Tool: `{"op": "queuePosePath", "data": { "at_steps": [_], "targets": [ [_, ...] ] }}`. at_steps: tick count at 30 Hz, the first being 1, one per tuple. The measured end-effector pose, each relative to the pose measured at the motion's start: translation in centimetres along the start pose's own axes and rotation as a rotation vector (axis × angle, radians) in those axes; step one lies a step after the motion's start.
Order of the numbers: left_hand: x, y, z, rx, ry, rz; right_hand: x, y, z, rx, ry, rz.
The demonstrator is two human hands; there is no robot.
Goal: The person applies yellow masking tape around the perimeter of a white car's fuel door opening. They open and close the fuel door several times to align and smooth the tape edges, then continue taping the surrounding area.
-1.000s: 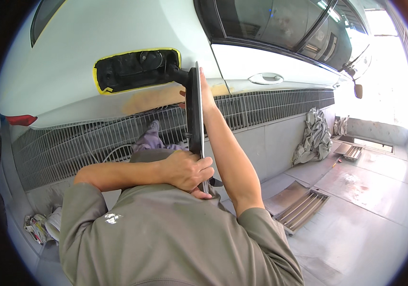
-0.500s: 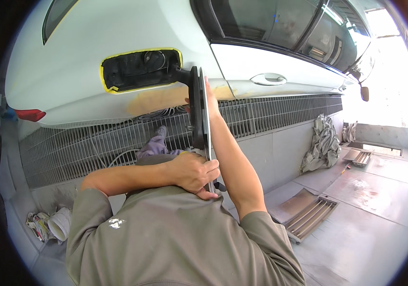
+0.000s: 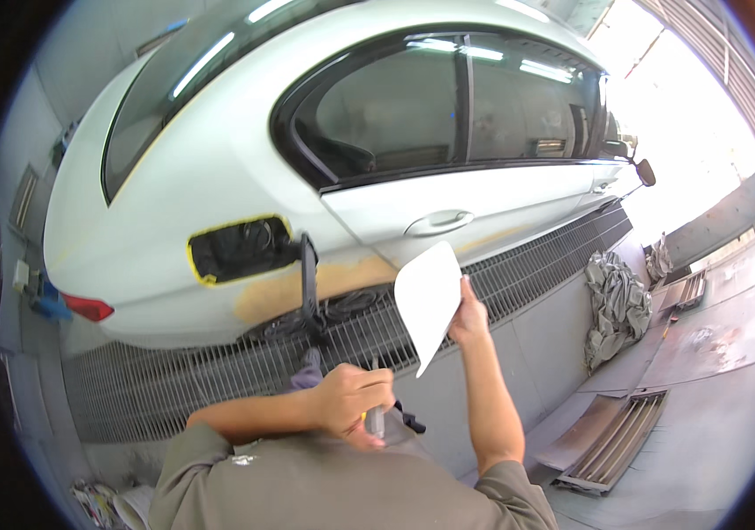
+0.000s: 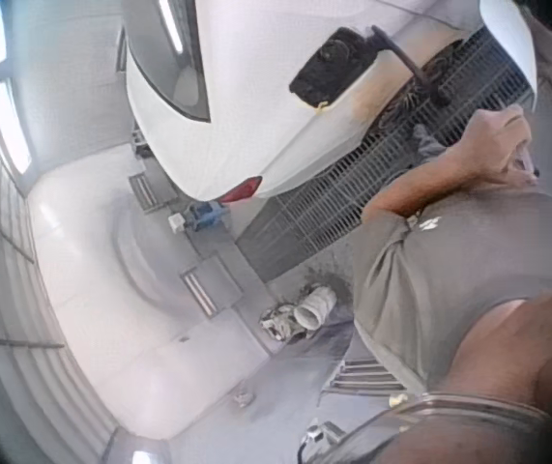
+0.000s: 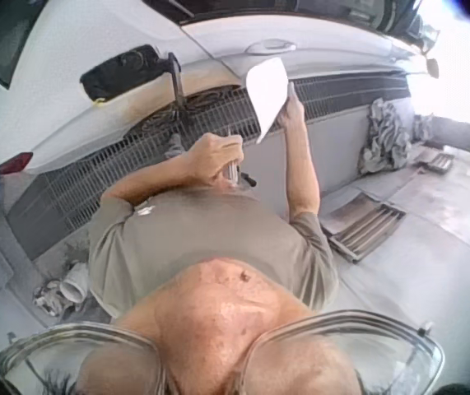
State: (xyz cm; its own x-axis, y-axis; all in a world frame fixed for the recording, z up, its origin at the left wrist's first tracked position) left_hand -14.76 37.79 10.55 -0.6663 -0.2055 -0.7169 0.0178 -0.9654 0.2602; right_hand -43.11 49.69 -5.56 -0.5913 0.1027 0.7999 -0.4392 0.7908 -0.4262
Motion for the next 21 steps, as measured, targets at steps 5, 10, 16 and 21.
{"op": "queuePosePath", "data": {
  "at_steps": [5, 10, 16, 21],
  "targets": [
    [-2.5, 5.2, 1.4, -0.133, -0.021, 0.277, 17.8, -0.4, 2.7, -0.283, 0.313, -0.017],
    [-2.3, 11.5, 3.4, -0.187, -0.033, 0.544, 37.2, -5.4, 7.7, -0.192, 0.685, -0.191],
    [-0.7, 18.4, 8.5, -0.244, 0.077, 0.784, 53.1, -10.9, 12.3, -0.445, 0.76, -0.386],
    [-0.3, 25.2, 18.7, -0.255, 0.159, 1.03, 61.9, -13.6, 19.6, -0.522, 0.761, -0.393]
  ]
}}
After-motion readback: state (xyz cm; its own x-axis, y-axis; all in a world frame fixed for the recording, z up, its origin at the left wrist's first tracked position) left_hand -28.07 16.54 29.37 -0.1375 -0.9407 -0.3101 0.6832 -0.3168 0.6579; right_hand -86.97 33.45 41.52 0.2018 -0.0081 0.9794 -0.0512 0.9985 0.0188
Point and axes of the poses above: each hand's wrist, its own z-axis towards the middle knuckle, its own y-axis out of the back of the hand, x = y × z, the point moved 4 cm from there along z, towards the middle knuckle, and after that the axes turned 15 degrees about -z, right-handed, at the moved point
